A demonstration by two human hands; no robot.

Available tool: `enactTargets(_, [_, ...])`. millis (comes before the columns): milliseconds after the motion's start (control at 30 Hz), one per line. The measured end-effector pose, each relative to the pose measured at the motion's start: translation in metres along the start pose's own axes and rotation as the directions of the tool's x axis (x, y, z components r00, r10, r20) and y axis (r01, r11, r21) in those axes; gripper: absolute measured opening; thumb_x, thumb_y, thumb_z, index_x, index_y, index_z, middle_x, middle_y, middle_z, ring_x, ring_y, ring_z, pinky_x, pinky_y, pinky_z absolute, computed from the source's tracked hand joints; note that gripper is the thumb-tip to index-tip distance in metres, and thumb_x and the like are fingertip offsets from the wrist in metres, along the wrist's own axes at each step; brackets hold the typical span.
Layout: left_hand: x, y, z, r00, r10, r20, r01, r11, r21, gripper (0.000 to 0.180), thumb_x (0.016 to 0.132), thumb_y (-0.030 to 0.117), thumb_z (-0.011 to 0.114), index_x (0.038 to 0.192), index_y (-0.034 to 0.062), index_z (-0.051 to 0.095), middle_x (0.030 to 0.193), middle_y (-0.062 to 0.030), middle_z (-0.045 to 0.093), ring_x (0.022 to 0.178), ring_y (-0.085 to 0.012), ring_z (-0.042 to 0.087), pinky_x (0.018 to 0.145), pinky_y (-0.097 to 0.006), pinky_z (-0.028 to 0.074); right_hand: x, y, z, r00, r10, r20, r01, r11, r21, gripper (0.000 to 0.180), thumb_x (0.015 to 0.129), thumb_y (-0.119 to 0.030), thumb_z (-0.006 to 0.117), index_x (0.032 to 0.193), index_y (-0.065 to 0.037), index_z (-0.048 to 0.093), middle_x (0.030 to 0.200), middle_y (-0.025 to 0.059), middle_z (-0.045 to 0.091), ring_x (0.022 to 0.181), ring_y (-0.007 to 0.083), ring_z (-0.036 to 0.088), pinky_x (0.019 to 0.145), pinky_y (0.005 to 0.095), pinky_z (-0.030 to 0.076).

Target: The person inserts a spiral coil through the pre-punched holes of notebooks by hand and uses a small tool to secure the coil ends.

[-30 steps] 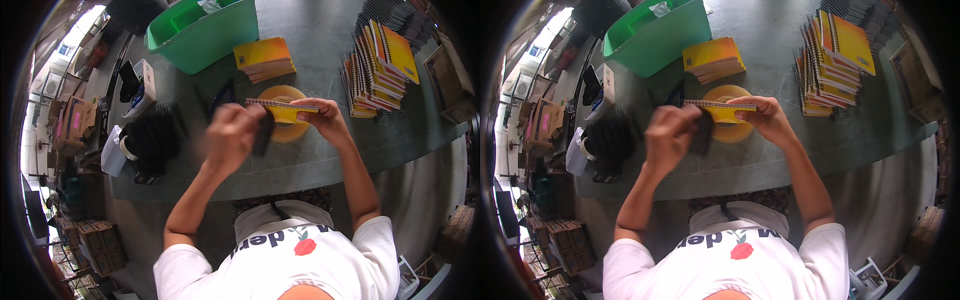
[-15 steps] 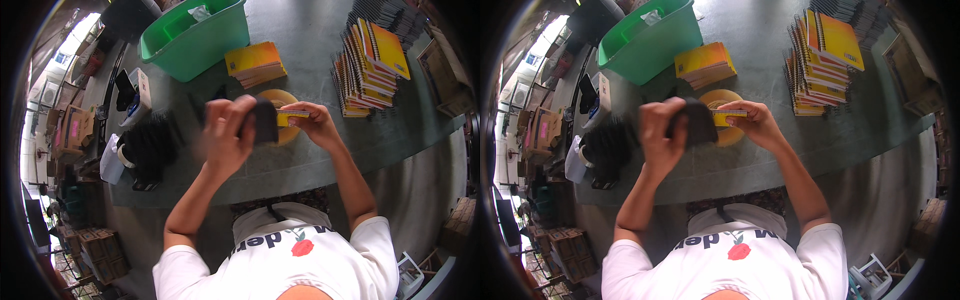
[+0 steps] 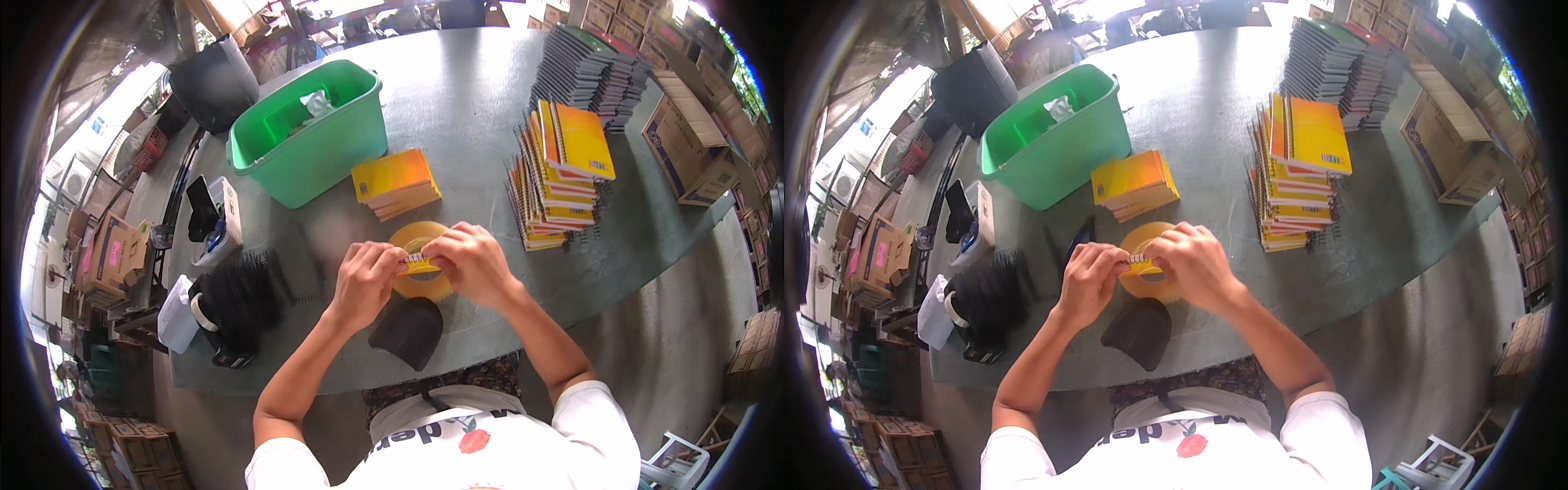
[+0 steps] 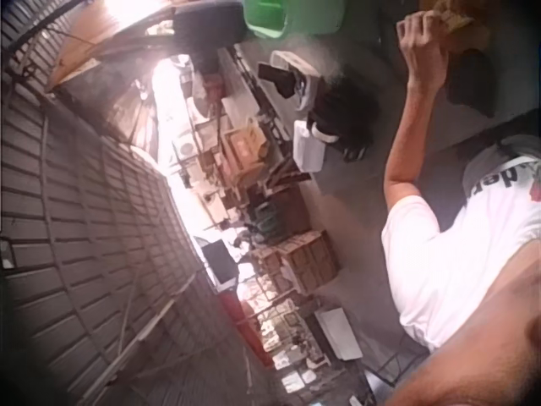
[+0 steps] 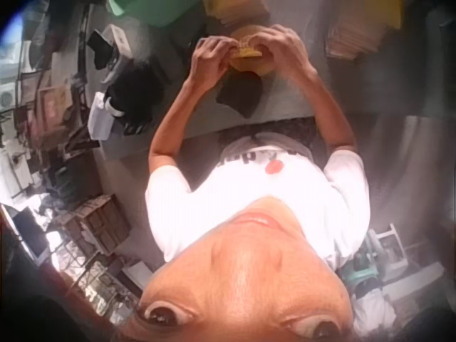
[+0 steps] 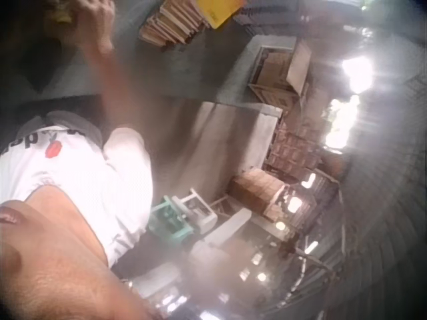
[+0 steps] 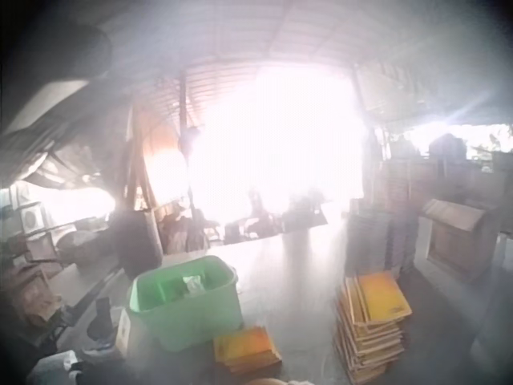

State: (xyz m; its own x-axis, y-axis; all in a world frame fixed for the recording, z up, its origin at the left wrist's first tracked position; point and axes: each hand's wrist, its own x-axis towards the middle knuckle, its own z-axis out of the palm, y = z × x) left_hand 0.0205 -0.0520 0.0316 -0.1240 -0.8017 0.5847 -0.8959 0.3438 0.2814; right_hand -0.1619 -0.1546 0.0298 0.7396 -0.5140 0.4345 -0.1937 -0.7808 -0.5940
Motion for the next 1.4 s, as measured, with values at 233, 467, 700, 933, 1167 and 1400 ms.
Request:
enactTargets(233, [0.003,0.008,-0.001,1.000,-0.012,0.004,0.012,0.998,0.059,0.016,0.082,0.014,0.064,0.096,0.0075,0.061,0.085,-0.0063,0.064,0.081,-0.0237,0.060,0.073,-0.036,0.043,-0.010,-0.006,0.022,0.985,-0.031,-0.168,0.007,0.990,-0.141,0.023,0.072,-0.003,0.068,0.094,-0.010,0.065,0.088,0.0054,0.065,0.086,0.0271,0.060,0.077,0.0396,0.047])
enactTargets(467, [0.007,0.011,-0.004,0.998,-0.064,0.002,0.064,0.991,0.120,0.020,0.080,0.015,0.068,0.095,0.0068,0.059,0.089,-0.0062,0.061,0.084,-0.0246,0.058,0.076,-0.037,0.041,-0.010,-0.007,0.025,0.977,-0.046,-0.207,0.012,0.986,-0.165,0.025,0.073,-0.005,0.067,0.097,-0.013,0.066,0.087,0.0021,0.065,0.086,0.0242,0.058,0.078,0.0367,0.043])
enactTargets(700, [-0.001,-0.005,0.005,0.996,-0.074,0.057,0.065,0.988,0.142,0.021,0.079,0.018,0.069,0.094,0.0085,0.058,0.085,-0.0031,0.061,0.084,-0.0232,0.059,0.077,-0.038,0.040,-0.009,-0.002,0.028,0.979,-0.077,-0.188,0.036,0.976,-0.213,0.023,0.079,-0.011,0.066,0.102,-0.015,0.064,0.087,0.0017,0.063,0.089,0.0228,0.058,0.077,0.0356,0.043])
enactTargets(933, [-0.001,-0.012,0.009,0.990,-0.047,0.132,0.039,0.997,0.063,0.017,0.081,0.017,0.069,0.091,0.0112,0.057,0.087,-0.0010,0.059,0.084,-0.0215,0.057,0.077,-0.036,0.039,-0.008,-0.001,0.033,0.972,-0.070,-0.224,0.030,0.983,-0.179,0.014,0.081,-0.012,0.066,0.095,-0.014,0.066,0.086,0.0007,0.064,0.088,0.0227,0.058,0.076,0.0358,0.043])
enactTargets(1167, [-0.017,0.019,0.016,0.944,0.190,-0.269,-0.152,0.976,0.157,0.022,0.080,0.018,0.071,0.085,0.0080,0.053,0.085,-0.0076,0.054,0.076,-0.0285,0.053,0.071,-0.039,0.042,-0.004,0.000,0.033,0.970,-0.063,-0.235,0.037,0.992,-0.117,0.011,0.083,-0.013,0.065,0.093,-0.012,0.065,0.086,0.0010,0.064,0.088,0.0233,0.058,0.075,0.0360,0.042])
enactTargets(1400, [-0.065,0.034,0.022,0.908,-0.314,0.277,0.347,0.935,-0.079,0.040,0.081,0.025,0.070,0.112,0.0049,0.054,0.095,-0.0134,0.059,0.085,-0.0343,0.060,0.072,-0.041,0.050,-0.006,-0.001,0.029,0.984,0.012,-0.180,-0.022,0.998,-0.056,0.017,0.082,-0.011,0.066,0.098,-0.009,0.063,0.092,0.0049,0.065,0.091,0.0257,0.058,0.077,0.0385,0.043])
